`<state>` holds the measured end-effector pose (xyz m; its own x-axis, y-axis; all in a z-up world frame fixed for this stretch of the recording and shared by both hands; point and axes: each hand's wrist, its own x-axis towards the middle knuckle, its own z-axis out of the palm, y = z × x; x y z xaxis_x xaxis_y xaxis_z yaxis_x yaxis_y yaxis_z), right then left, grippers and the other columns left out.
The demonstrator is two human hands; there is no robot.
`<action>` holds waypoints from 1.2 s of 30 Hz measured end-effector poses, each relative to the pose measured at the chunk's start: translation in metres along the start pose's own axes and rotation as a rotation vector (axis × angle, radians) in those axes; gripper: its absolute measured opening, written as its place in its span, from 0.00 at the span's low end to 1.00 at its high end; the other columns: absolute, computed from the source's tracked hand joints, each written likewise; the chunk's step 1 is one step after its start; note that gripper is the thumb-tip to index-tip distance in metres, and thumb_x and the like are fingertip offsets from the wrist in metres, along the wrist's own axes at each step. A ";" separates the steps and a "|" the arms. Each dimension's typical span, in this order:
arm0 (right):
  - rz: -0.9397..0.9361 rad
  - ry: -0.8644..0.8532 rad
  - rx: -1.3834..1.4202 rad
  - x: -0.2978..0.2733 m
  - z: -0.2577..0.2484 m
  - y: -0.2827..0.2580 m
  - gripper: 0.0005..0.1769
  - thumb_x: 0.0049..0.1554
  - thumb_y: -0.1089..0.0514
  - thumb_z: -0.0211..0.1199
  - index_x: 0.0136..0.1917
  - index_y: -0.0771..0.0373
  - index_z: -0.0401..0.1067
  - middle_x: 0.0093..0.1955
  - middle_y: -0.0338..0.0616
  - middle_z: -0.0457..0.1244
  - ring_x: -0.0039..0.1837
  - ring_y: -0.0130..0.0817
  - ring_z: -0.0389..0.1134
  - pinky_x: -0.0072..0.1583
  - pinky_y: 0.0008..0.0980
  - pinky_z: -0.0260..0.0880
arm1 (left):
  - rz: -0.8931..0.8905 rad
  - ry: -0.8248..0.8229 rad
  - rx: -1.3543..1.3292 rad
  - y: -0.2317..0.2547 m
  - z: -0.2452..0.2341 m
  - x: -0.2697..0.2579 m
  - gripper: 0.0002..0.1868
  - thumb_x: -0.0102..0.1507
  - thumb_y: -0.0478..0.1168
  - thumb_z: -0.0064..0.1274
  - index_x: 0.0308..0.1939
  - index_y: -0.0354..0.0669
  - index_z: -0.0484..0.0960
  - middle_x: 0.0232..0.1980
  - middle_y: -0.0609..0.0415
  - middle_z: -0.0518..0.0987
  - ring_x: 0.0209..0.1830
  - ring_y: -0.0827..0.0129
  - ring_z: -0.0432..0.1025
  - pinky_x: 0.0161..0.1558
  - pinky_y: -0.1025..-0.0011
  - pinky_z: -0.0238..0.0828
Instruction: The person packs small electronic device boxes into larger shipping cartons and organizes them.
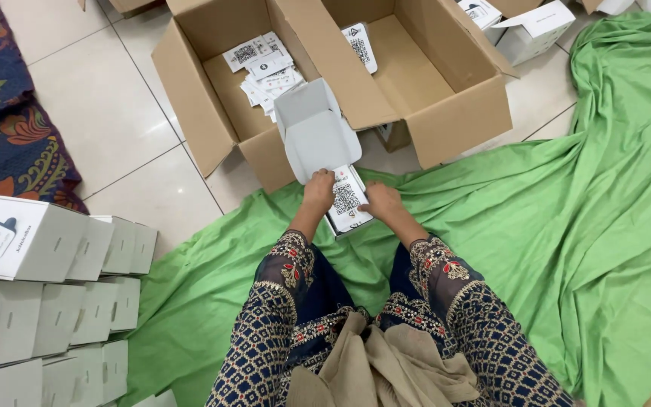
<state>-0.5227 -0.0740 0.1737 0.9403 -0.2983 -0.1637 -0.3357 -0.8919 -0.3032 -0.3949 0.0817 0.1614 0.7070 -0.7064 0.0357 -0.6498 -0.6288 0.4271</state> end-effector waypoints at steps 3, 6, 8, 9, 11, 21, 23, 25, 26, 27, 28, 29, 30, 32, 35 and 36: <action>0.032 -0.030 0.025 0.004 0.001 -0.010 0.36 0.44 0.45 0.79 0.57 0.65 0.68 0.57 0.54 0.68 0.60 0.53 0.70 0.59 0.48 0.71 | -0.003 -0.007 0.026 -0.021 0.028 0.002 0.17 0.54 0.25 0.55 0.46 0.39 0.80 0.57 0.43 0.77 0.61 0.48 0.70 0.58 0.57 0.73; 0.058 -0.049 0.020 0.007 -0.006 -0.019 0.37 0.42 0.49 0.81 0.57 0.66 0.67 0.59 0.54 0.67 0.61 0.54 0.70 0.59 0.48 0.71 | 0.043 0.089 0.014 -0.029 0.039 -0.004 0.22 0.52 0.23 0.58 0.49 0.40 0.81 0.64 0.44 0.75 0.64 0.48 0.69 0.59 0.58 0.72; 0.046 -0.039 0.028 0.009 -0.005 -0.020 0.37 0.41 0.50 0.82 0.57 0.66 0.67 0.59 0.55 0.66 0.61 0.54 0.69 0.59 0.48 0.71 | 0.034 0.068 -0.011 -0.022 0.025 -0.010 0.25 0.49 0.26 0.62 0.51 0.40 0.81 0.65 0.44 0.74 0.65 0.48 0.68 0.60 0.58 0.71; 0.035 -0.027 0.035 0.010 -0.004 -0.020 0.38 0.40 0.52 0.82 0.57 0.66 0.66 0.59 0.55 0.66 0.61 0.55 0.69 0.59 0.48 0.71 | 0.027 0.047 -0.036 -0.018 0.018 -0.013 0.29 0.46 0.28 0.67 0.52 0.39 0.80 0.66 0.43 0.73 0.66 0.48 0.67 0.61 0.58 0.70; 0.035 -0.026 0.051 0.011 -0.004 -0.021 0.38 0.39 0.53 0.83 0.57 0.66 0.66 0.59 0.55 0.66 0.61 0.55 0.69 0.60 0.48 0.71 | 0.032 0.060 -0.047 -0.021 0.023 -0.015 0.31 0.45 0.28 0.68 0.53 0.40 0.80 0.66 0.43 0.72 0.66 0.48 0.67 0.62 0.58 0.69; 0.114 -0.011 0.178 0.041 -0.002 -0.013 0.37 0.39 0.52 0.82 0.60 0.60 0.71 0.61 0.52 0.65 0.66 0.50 0.67 0.64 0.45 0.69 | -0.066 0.494 -0.333 -0.004 -0.007 -0.052 0.09 0.61 0.29 0.56 0.44 0.44 0.81 0.47 0.49 0.80 0.54 0.54 0.74 0.54 0.58 0.72; 0.137 0.099 0.273 0.068 0.025 0.010 0.33 0.45 0.52 0.77 0.62 0.61 0.71 0.60 0.52 0.66 0.66 0.50 0.67 0.64 0.46 0.68 | -0.174 0.650 -0.367 0.001 -0.009 -0.059 0.06 0.61 0.30 0.54 0.41 0.41 0.78 0.43 0.48 0.77 0.49 0.53 0.73 0.51 0.58 0.70; 0.158 0.206 0.368 0.087 0.044 0.025 0.29 0.51 0.52 0.72 0.63 0.62 0.70 0.59 0.52 0.67 0.65 0.50 0.68 0.64 0.46 0.68 | -0.287 0.806 -0.398 -0.009 0.005 -0.061 0.04 0.60 0.30 0.52 0.38 0.39 0.74 0.40 0.48 0.75 0.44 0.53 0.72 0.48 0.57 0.68; 0.112 0.275 0.395 0.094 0.047 0.028 0.31 0.53 0.52 0.72 0.65 0.66 0.68 0.62 0.58 0.65 0.65 0.55 0.65 0.63 0.47 0.67 | -0.447 0.838 -0.440 -0.020 0.019 -0.059 0.03 0.62 0.33 0.51 0.40 0.39 0.75 0.42 0.48 0.76 0.45 0.54 0.72 0.49 0.58 0.69; 0.063 0.347 0.423 0.101 0.049 0.030 0.33 0.54 0.53 0.71 0.67 0.70 0.65 0.64 0.63 0.62 0.65 0.58 0.63 0.63 0.47 0.66 | -0.605 0.868 -0.482 -0.032 0.031 -0.056 0.04 0.64 0.35 0.49 0.41 0.39 0.77 0.44 0.48 0.77 0.46 0.55 0.73 0.51 0.59 0.70; 0.059 0.348 0.424 0.102 0.045 0.027 0.33 0.54 0.53 0.71 0.67 0.70 0.65 0.64 0.63 0.62 0.65 0.58 0.63 0.63 0.47 0.66 | -0.605 0.872 -0.480 -0.042 0.033 -0.046 0.04 0.64 0.35 0.49 0.41 0.39 0.77 0.44 0.48 0.77 0.46 0.55 0.73 0.51 0.59 0.70; 0.057 0.243 0.652 0.100 0.042 0.024 0.31 0.56 0.55 0.67 0.69 0.68 0.65 0.65 0.59 0.64 0.66 0.51 0.65 0.64 0.43 0.66 | -0.750 0.779 -0.822 -0.051 0.035 -0.036 0.10 0.66 0.41 0.46 0.48 0.42 0.77 0.50 0.49 0.77 0.50 0.57 0.74 0.52 0.59 0.72; 0.053 0.133 0.877 0.099 0.039 0.020 0.29 0.57 0.58 0.63 0.71 0.66 0.64 0.66 0.54 0.66 0.67 0.43 0.67 0.65 0.38 0.65 | -0.885 0.662 -1.164 -0.060 0.038 -0.027 0.17 0.68 0.48 0.42 0.54 0.45 0.78 0.56 0.50 0.77 0.54 0.58 0.74 0.54 0.59 0.74; 0.087 0.059 1.032 0.107 0.054 0.022 0.29 0.59 0.59 0.61 0.72 0.66 0.64 0.67 0.52 0.66 0.66 0.41 0.68 0.64 0.37 0.67 | -0.759 0.473 -1.389 -0.082 0.051 -0.014 0.23 0.71 0.53 0.35 0.61 0.44 0.75 0.62 0.49 0.75 0.60 0.58 0.71 0.61 0.60 0.68; 0.040 0.019 1.151 0.117 0.070 0.030 0.28 0.59 0.63 0.59 0.73 0.66 0.64 0.68 0.50 0.66 0.66 0.38 0.67 0.64 0.35 0.67 | -0.615 0.233 -1.539 -0.090 0.048 0.002 0.31 0.73 0.58 0.29 0.68 0.41 0.70 0.68 0.45 0.74 0.68 0.55 0.68 0.68 0.59 0.62; -0.040 0.050 1.116 0.119 0.076 0.031 0.28 0.59 0.66 0.57 0.73 0.67 0.64 0.68 0.50 0.65 0.68 0.37 0.66 0.65 0.34 0.66 | -0.615 0.196 -1.480 -0.089 0.044 0.004 0.32 0.73 0.58 0.28 0.68 0.38 0.70 0.69 0.43 0.74 0.69 0.52 0.68 0.69 0.57 0.61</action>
<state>-0.4258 -0.1115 0.0732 0.9443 -0.3121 -0.1047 -0.1431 -0.1030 -0.9843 -0.3464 0.1208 0.0837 0.8439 -0.3555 -0.4018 0.4744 0.1447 0.8683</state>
